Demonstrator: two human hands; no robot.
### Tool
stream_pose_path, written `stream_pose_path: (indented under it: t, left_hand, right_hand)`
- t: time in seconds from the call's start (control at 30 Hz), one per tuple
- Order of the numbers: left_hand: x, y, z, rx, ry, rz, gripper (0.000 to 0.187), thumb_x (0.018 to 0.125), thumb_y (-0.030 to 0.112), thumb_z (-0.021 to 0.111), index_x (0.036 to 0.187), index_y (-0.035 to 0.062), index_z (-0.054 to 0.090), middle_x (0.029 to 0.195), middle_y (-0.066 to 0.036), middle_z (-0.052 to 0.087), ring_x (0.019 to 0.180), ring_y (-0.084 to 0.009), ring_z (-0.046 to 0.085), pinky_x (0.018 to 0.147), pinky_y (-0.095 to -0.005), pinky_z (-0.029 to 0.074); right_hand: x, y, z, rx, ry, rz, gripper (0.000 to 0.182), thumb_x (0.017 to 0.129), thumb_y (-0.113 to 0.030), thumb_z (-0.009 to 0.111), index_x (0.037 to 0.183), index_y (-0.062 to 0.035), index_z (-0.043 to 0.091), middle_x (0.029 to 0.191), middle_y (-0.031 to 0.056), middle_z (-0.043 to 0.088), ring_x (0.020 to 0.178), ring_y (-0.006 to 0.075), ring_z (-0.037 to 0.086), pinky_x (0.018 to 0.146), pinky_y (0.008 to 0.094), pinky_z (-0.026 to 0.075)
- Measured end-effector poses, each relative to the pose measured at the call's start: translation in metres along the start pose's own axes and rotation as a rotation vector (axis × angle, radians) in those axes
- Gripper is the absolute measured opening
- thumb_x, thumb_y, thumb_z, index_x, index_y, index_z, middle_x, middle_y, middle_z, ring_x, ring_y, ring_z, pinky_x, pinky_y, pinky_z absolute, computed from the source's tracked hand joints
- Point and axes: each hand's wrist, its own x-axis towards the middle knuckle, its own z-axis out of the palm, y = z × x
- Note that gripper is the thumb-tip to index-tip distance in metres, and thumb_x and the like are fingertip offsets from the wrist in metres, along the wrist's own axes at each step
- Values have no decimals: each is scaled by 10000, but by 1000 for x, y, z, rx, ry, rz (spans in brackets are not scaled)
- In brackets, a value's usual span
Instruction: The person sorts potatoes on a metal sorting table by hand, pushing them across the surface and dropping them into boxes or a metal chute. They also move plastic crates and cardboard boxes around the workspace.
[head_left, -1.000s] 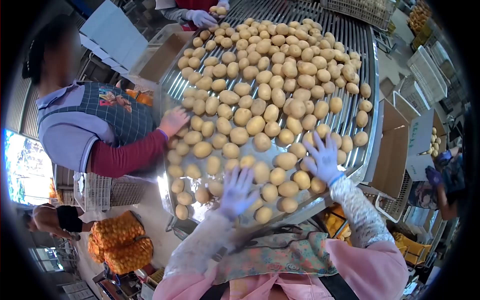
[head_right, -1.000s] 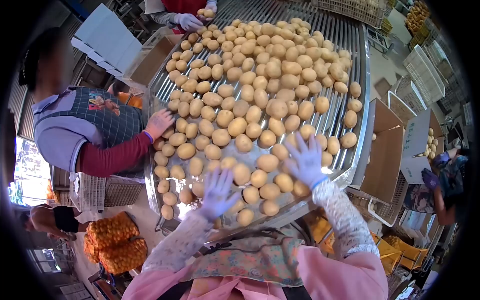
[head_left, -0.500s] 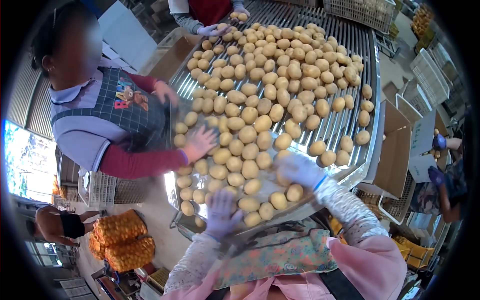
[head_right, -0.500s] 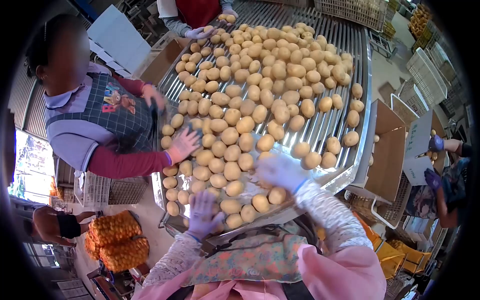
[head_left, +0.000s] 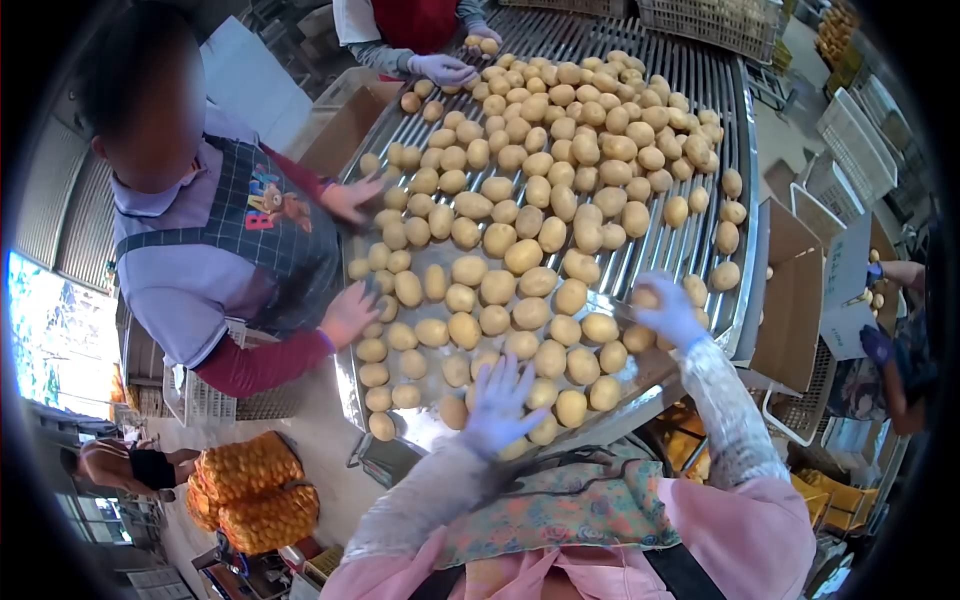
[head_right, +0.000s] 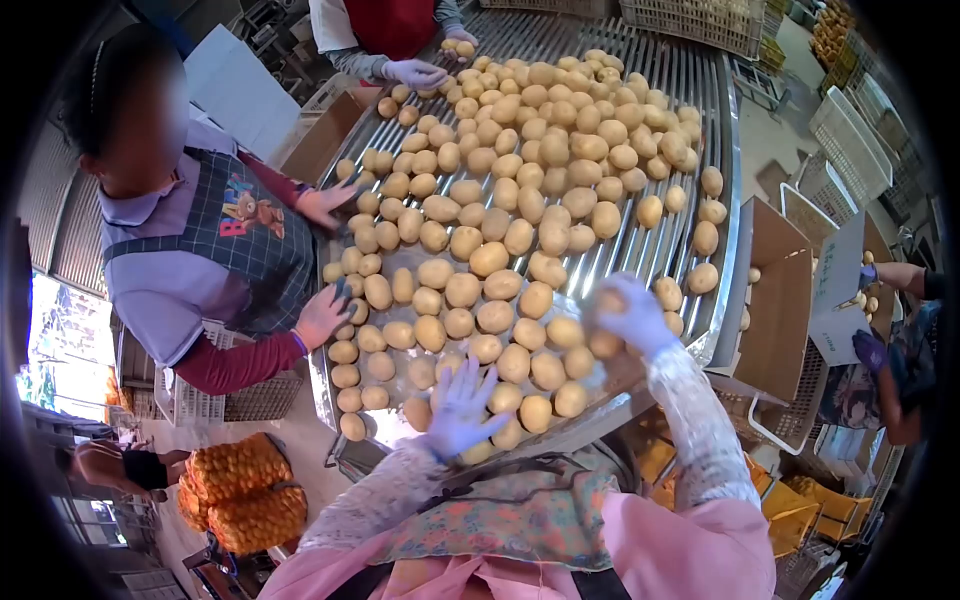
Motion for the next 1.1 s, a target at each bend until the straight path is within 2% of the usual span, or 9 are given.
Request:
stream_pose_path:
  t: [0.03,0.1,0.2,0.27,0.33,0.5,0.83,0.97,1.1]
  left_hand:
    - [-13,-22,-4,-43,-32,160,822,905,514,640,1529,39,395,1565,-274,377,1490,-449,283,1185,-623,227]
    - [-26,-52,-36,-119,-25,-108,701,902,448,671,1456,53,500,1527,-226,440,1425,-458,379,1144,-611,305]
    - [-5,-53,-26,223,104,-488,666,899,426,675,1426,49,521,1485,-216,470,1388,-452,414,1110,-622,327]
    - [20,-51,27,469,525,-115,734,900,483,648,1465,50,468,1498,-211,449,1406,-440,380,1103,-655,294]
    - [61,10,9,57,106,-281,740,919,496,617,1487,51,451,1529,-222,426,1427,-438,365,1136,-661,237]
    - [0,41,-9,-85,-2,153,683,902,436,638,1487,113,495,1525,-219,436,1426,-402,382,1187,-617,212]
    - [-37,-17,-2,208,202,-492,706,900,447,659,1437,16,506,1485,-255,457,1404,-480,367,1163,-644,214]
    - [-58,13,-8,-130,173,-257,736,902,439,661,1447,-22,479,1480,-255,461,1399,-477,381,1167,-611,246]
    - [-80,-42,-17,78,151,-217,741,920,429,632,1473,-29,448,1500,-262,444,1419,-429,391,1163,-586,279]
  right_hand:
    - [-16,1,-28,-115,150,-84,463,755,-160,760,1202,-113,651,1114,130,642,1047,308,636,980,398,507]
    - [-51,22,-74,309,523,320,483,791,-74,735,1259,-60,617,1184,118,643,1140,241,609,990,380,493]
    - [-61,59,-122,234,879,276,495,810,-91,733,1285,-38,601,1202,159,628,1159,299,609,992,382,490]
    - [-59,52,-134,-640,628,365,512,829,-146,729,1308,-30,592,1225,209,611,1171,366,598,1010,398,485]
    - [-34,-1,-94,-306,256,236,506,810,-252,731,1256,-31,641,1222,236,610,1148,428,586,1010,453,479]
    - [-38,-59,-1,-448,-388,-353,708,746,-589,705,1374,-277,606,1448,182,492,1291,437,480,1093,574,349]
    - [-4,-112,136,-152,-437,-672,572,825,-550,688,1330,-285,653,1282,64,644,1271,352,539,1093,562,395]
    - [55,-92,72,353,60,7,402,856,-167,655,1251,-97,678,1146,171,692,1046,353,658,895,415,541]
    - [96,-22,45,-519,-129,157,818,782,-256,706,1534,-160,399,1520,114,466,1356,360,469,1084,481,445]
